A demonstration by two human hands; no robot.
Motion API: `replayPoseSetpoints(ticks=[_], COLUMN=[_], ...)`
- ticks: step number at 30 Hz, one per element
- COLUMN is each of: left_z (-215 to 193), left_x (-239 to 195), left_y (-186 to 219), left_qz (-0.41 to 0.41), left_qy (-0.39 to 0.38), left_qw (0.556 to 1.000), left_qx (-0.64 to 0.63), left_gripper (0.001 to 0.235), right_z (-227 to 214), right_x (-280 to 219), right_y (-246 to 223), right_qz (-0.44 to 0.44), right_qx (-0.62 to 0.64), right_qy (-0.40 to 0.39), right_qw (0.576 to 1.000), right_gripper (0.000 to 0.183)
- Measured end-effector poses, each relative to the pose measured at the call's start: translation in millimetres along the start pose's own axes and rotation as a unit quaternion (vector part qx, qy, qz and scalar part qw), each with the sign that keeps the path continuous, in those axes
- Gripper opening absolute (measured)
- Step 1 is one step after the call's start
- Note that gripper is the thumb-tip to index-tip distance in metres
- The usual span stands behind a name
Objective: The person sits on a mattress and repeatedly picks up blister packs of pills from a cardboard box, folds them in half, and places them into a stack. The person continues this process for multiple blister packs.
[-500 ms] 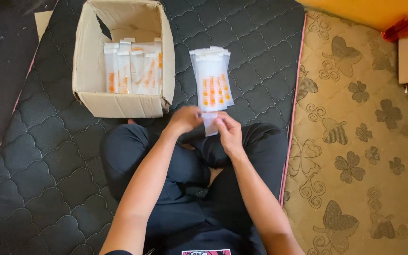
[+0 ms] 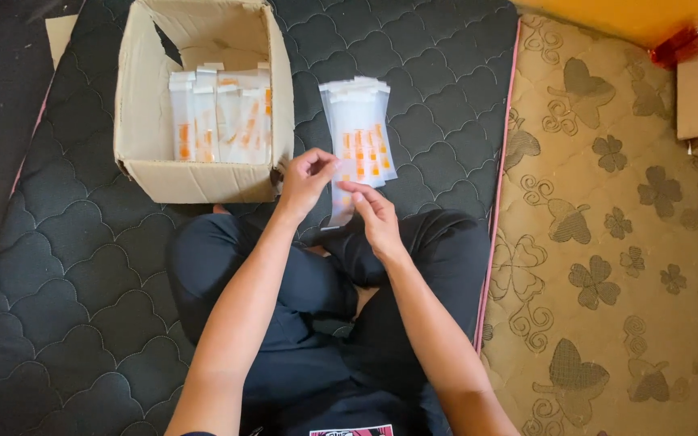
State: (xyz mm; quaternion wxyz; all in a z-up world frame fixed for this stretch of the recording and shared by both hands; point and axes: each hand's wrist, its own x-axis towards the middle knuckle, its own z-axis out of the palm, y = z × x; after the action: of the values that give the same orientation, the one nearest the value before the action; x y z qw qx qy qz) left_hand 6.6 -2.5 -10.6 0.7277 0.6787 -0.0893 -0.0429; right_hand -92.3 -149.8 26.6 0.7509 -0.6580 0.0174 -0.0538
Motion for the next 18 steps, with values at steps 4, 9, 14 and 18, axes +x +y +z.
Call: replayPoseSetpoints(ticks=[4,9,14,18], left_z=[0,0,1,2], left_x=[3,2,4,4], left_y=[-14,-3,-6,-9], left_qz=[-0.011,-0.016,-0.012,-0.013], left_qy=[0.055,0.069,0.08,0.079], left_qw=[0.998,0.997,0.997,0.997], left_qx=[-0.013,-0.013,-0.009,-0.016], left_gripper=[0.009,0.008,0.006,0.007], right_z=[-1,-2,-7,-9], right_x=[-12,-36,-65,-81], right_y=[10,16,27,31], right_qz=[0.011,0.032,0.061,0.092], right_qx=[-0.02,-0.035,-0.044,-0.051], right_qy=[-0.013,-0.038,-0.048,-0.044], right_qw=[1.0,0.998,0.996,0.993], right_gripper=[0.026,0.025,0.023,0.022])
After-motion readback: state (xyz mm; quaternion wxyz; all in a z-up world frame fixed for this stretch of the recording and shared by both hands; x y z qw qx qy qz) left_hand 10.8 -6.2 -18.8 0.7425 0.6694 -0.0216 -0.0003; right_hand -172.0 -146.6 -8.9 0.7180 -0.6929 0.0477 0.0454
